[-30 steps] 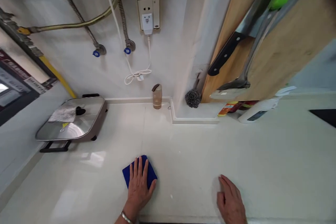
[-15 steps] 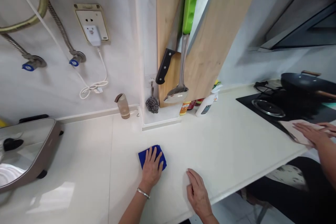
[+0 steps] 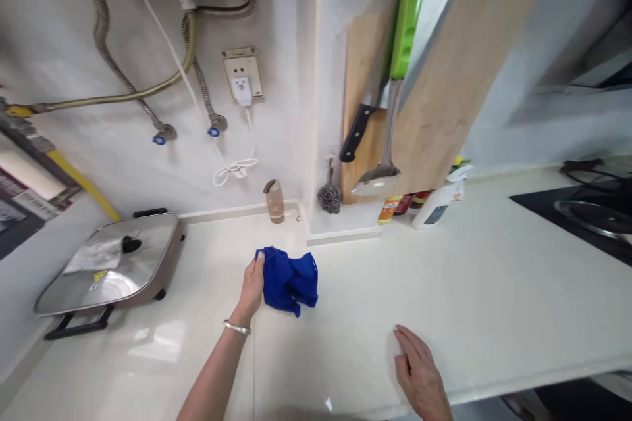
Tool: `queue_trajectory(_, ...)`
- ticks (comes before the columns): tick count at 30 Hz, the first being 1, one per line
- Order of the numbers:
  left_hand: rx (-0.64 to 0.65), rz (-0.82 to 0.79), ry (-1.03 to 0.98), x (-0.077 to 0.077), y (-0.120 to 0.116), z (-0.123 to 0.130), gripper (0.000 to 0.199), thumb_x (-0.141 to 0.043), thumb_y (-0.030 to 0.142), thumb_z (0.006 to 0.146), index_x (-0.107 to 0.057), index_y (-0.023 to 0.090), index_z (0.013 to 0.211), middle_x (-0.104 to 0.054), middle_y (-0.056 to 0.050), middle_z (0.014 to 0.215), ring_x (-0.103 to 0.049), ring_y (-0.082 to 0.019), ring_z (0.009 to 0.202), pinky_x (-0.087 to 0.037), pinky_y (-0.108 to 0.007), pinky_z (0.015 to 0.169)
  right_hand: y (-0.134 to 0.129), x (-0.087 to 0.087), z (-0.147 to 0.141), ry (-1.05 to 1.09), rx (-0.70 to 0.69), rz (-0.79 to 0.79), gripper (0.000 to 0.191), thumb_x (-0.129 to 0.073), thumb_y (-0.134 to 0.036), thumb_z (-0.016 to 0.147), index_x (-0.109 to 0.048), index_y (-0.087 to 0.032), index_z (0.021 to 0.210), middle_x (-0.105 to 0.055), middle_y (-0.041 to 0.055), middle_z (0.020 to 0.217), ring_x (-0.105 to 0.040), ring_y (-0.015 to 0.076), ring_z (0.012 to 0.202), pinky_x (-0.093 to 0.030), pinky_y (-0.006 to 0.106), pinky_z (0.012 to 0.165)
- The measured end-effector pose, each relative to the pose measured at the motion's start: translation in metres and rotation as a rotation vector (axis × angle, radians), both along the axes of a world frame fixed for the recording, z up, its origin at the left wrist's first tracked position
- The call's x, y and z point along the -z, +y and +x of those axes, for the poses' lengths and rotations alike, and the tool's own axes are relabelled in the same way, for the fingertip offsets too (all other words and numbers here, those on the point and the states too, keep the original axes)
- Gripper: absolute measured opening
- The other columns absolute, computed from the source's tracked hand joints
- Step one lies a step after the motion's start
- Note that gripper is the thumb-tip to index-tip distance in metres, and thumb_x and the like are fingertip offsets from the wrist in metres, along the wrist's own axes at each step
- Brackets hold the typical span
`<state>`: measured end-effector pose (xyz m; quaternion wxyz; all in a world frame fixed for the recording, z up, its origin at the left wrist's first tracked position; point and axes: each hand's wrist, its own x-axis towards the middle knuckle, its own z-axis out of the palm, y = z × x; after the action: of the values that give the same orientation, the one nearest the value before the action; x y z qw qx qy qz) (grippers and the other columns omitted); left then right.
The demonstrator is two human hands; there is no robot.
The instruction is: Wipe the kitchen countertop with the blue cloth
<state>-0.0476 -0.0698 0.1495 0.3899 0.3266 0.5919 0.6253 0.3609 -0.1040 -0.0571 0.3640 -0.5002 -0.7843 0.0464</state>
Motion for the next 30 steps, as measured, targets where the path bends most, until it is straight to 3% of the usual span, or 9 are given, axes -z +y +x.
queue_trajectory(4, -0.036, -0.118, -0.205, -0.016, -0.018, -0.026, 0.051, -0.059, 0.057, 0.089, -0.07, 0.012, 0.11, -0.075, -0.013, 0.105, -0.069, -0.028, 0.106, -0.051, -0.043, 0.102, 0.001, 0.008, 0.002, -0.008, -0.012, 0.007, 0.047, -0.039, -0.027, 0.097, -0.042, -0.021, 0.143, -0.051, 0.0125, 0.14, -0.052, 0.0284, 0.125, -0.051, 0.051, 0.103)
queue_trajectory(9, 0.119, -0.092, -0.456, -0.066, -0.045, -0.032, 0.042, -0.054, 0.042, 0.096, -0.067, 0.011, 0.12, -0.077, -0.011, 0.098, -0.073, -0.022, 0.093, -0.058, -0.032, 0.09, 0.001, 0.008, 0.001, -0.019, -0.035, 0.042, 0.048, -0.039, -0.028, 0.097, -0.041, -0.019, 0.144, -0.052, 0.0131, 0.139, -0.052, 0.0283, 0.125, -0.051, 0.05, 0.103)
queue_trajectory(12, 0.131, -0.025, -0.42, -0.089, -0.049, -0.048, 0.043, -0.049, 0.038, 0.099, -0.064, 0.011, 0.128, -0.076, -0.01, 0.107, -0.072, -0.02, 0.096, -0.057, -0.029, 0.091, 0.001, 0.009, 0.003, -0.034, -0.044, 0.029, 0.048, -0.038, -0.028, 0.097, -0.041, -0.018, 0.144, -0.051, 0.0135, 0.14, -0.052, 0.0284, 0.126, -0.051, 0.049, 0.103)
queue_trajectory(17, 0.067, -0.003, -0.261, -0.11, -0.043, -0.085, 0.047, -0.046, 0.038, 0.1, -0.056, 0.012, 0.138, -0.075, -0.011, 0.113, -0.071, -0.019, 0.1, -0.058, -0.028, 0.089, 0.004, 0.018, 0.006, -0.053, -0.043, 0.041, 0.049, -0.038, -0.029, 0.096, -0.041, -0.018, 0.144, -0.052, 0.0138, 0.14, -0.054, 0.0288, 0.123, -0.053, 0.048, 0.099)
queue_trajectory(20, 0.153, -0.004, -0.06, -0.118, -0.044, -0.081, 0.056, -0.047, 0.05, 0.097, -0.054, 0.015, 0.141, -0.073, -0.01, 0.117, -0.069, -0.024, 0.106, -0.056, -0.035, 0.095, 0.005, 0.018, 0.005, -0.051, -0.041, 0.056, 0.048, -0.037, -0.028, 0.097, -0.04, -0.018, 0.143, -0.052, 0.0144, 0.139, -0.054, 0.029, 0.123, -0.053, 0.049, 0.1)
queue_trajectory(24, 0.477, -0.126, 0.45, -0.099, -0.06, -0.039, 0.059, -0.048, 0.06, 0.094, -0.059, 0.022, 0.137, -0.067, -0.007, 0.132, -0.059, -0.028, 0.124, -0.042, -0.043, 0.112, 0.003, 0.011, 0.004, -0.035, -0.042, 0.063, 0.046, -0.038, -0.028, 0.096, -0.041, -0.017, 0.142, -0.052, 0.0153, 0.138, -0.054, 0.0291, 0.122, -0.052, 0.051, 0.101)
queue_trajectory(27, 0.92, -0.332, 0.796, -0.059, -0.082, -0.006, 0.056, -0.058, 0.06, 0.088, -0.06, 0.03, 0.136, -0.057, -0.004, 0.144, -0.051, -0.03, 0.134, -0.038, -0.045, 0.115, 0.001, 0.007, 0.003, -0.038, -0.041, 0.049, 0.046, -0.038, -0.028, 0.097, -0.041, -0.017, 0.142, -0.052, 0.0153, 0.138, -0.054, 0.0285, 0.121, -0.052, 0.05, 0.101)
queue_trajectory(28, 1.003, -0.381, 0.877, -0.043, -0.088, 0.002, 0.055, -0.058, 0.058, 0.087, -0.061, 0.03, 0.135, -0.058, -0.005, 0.143, -0.053, -0.031, 0.132, -0.042, -0.046, 0.112, 0.001, 0.005, 0.003, -0.041, -0.044, 0.045, 0.047, -0.038, -0.028, 0.097, -0.041, -0.017, 0.142, -0.052, 0.0153, 0.138, -0.054, 0.0282, 0.121, -0.052, 0.049, 0.101)
queue_trajectory(30, 1.019, -0.389, 0.961, -0.013, -0.095, 0.012, 0.048, -0.055, 0.052, 0.091, -0.062, 0.03, 0.133, -0.063, -0.005, 0.137, -0.061, -0.029, 0.123, -0.05, -0.042, 0.103, -0.001, 0.003, 0.002, -0.046, -0.051, 0.042, 0.047, -0.039, -0.028, 0.097, -0.04, -0.017, 0.143, -0.052, 0.015, 0.139, -0.054, 0.0277, 0.122, -0.052, 0.048, 0.1)
